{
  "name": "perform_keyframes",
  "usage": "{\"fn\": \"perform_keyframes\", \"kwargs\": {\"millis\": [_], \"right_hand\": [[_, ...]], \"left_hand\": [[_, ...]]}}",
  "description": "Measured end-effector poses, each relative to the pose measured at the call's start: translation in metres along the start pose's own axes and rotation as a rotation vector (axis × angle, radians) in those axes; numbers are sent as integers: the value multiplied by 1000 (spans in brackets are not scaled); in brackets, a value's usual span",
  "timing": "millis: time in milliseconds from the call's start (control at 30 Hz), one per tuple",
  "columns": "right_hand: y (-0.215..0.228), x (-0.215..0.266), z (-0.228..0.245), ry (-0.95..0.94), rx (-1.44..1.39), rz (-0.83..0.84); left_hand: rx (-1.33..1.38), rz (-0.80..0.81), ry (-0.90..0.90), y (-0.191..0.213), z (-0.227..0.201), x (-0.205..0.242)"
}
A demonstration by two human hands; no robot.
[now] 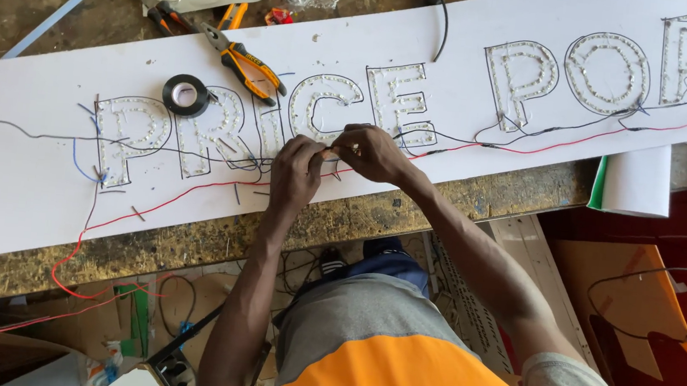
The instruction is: The person assembles an LED sign by connecting wires to light strips arranged in the shape of letters on a white board. They use electrical tape to secure the wires and a utility knife to cut black tape, which is then applied to the board.
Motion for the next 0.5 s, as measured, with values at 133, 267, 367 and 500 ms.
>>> {"fn": "perform_keyframes", "kwargs": {"millis": [133, 267, 367, 500], "right_hand": [[-10, 0, -12, 112, 81, 0], [-27, 9, -39, 313, 308, -102], [-31, 10, -42, 379, 384, -113], [-21, 2, -29, 253, 155, -31]], "left_hand": [[113, 82, 89, 13, -5, -12], [22, 234, 132, 8, 6, -13], [-6, 251, 163, 7, 11, -15], [109, 250, 273, 10, 14, -17]]}}
Point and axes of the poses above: each hand's wrist, its own x-axis away from the middle knuckle, its own y-axis out of the back of the hand, z = x × y, the point moved 2 cm from there along -x, towards the middle knuckle, and after that the axes turned 10 degrees about -z, right-handed, at the moved point
